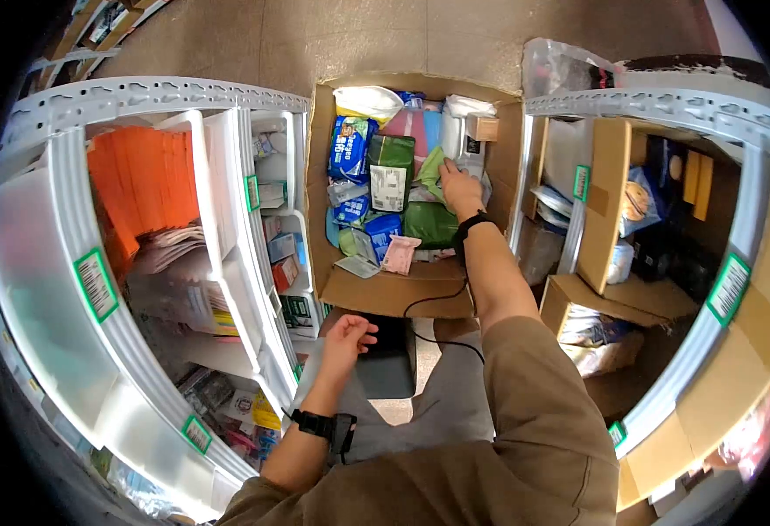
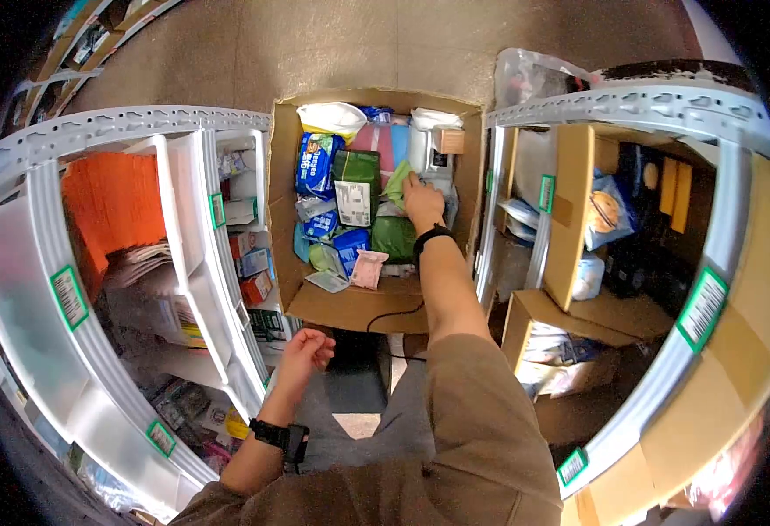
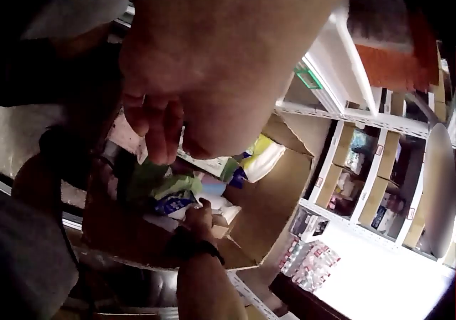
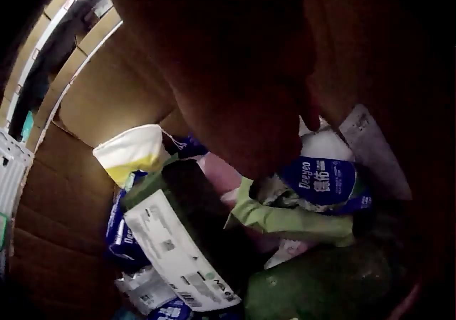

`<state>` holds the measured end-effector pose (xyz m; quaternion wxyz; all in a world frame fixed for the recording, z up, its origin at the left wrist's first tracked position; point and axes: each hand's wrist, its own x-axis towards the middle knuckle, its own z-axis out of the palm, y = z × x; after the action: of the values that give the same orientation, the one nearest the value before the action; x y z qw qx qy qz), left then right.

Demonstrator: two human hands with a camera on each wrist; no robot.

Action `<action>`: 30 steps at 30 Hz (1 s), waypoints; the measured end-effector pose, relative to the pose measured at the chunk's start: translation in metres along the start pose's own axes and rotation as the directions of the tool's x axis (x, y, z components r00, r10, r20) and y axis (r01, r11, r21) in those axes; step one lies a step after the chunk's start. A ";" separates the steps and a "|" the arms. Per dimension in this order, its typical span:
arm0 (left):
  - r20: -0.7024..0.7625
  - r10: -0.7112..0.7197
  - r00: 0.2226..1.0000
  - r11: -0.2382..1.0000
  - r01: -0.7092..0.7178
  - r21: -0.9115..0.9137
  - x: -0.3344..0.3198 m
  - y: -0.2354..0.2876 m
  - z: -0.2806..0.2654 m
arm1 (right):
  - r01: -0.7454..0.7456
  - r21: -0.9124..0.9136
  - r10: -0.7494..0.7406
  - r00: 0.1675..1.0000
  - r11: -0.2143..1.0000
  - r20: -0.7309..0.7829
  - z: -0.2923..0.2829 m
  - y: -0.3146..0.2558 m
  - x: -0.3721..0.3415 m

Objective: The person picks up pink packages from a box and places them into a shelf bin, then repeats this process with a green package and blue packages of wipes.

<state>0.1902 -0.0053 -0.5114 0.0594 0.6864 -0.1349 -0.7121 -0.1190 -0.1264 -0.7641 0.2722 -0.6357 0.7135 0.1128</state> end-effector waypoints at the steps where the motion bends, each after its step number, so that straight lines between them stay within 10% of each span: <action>1: -0.001 -0.008 1.000 1.000 0.008 -0.014 0.003 -0.003 0.001 | -0.017 0.086 0.018 1.000 0.996 -0.002 0.005 0.000 0.006; 4: 0.015 -0.004 1.000 1.000 0.004 -0.012 0.006 0.000 0.005 | -0.013 -0.069 0.025 0.985 0.998 0.169 0.010 0.006 0.018; 8: 0.011 0.051 0.999 0.997 -0.050 -0.054 -0.013 0.025 0.019 | -0.001 -0.130 -0.002 1.000 0.991 -0.023 -0.017 0.002 -0.011; 14: 0.171 0.261 0.950 0.943 -0.288 0.164 -0.062 0.104 0.051 | 0.168 0.259 -0.101 0.962 0.951 -0.254 -0.214 -0.024 -0.143; 16: 0.243 0.653 0.717 0.524 -0.660 0.538 -0.090 0.142 0.072 | 0.314 0.362 -0.150 0.898 0.878 -0.414 -0.282 -0.028 -0.180; 18: 0.387 0.857 0.339 -0.035 -0.711 0.702 -0.152 0.194 0.104 | 0.464 0.433 -0.166 0.806 0.772 -0.568 -0.350 -0.037 -0.233; 20: 0.530 0.781 0.331 0.079 -0.893 0.442 -0.203 0.231 0.126 | 0.195 0.838 -0.042 0.978 0.510 -0.202 -0.432 -0.047 -0.293; 21: 0.573 0.660 0.486 0.278 -0.867 0.414 -0.244 0.249 0.136 | 0.239 0.843 0.018 0.959 0.481 -0.283 -0.461 -0.050 -0.317; 24: 0.688 0.549 0.475 0.443 -0.863 0.242 -0.312 0.264 0.153 | 0.382 0.911 0.210 0.889 0.155 -0.408 -0.527 -0.061 -0.378; 30: 0.592 0.754 0.286 0.351 -0.936 0.006 -0.406 0.250 0.184 | 0.455 0.884 0.280 0.867 -0.107 -0.412 -0.579 -0.066 -0.456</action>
<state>0.0032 -0.1149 -0.0485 0.2737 0.2933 -0.6194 -0.6748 -0.1765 -0.0451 -0.0310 0.4706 -0.2709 0.5489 -0.6355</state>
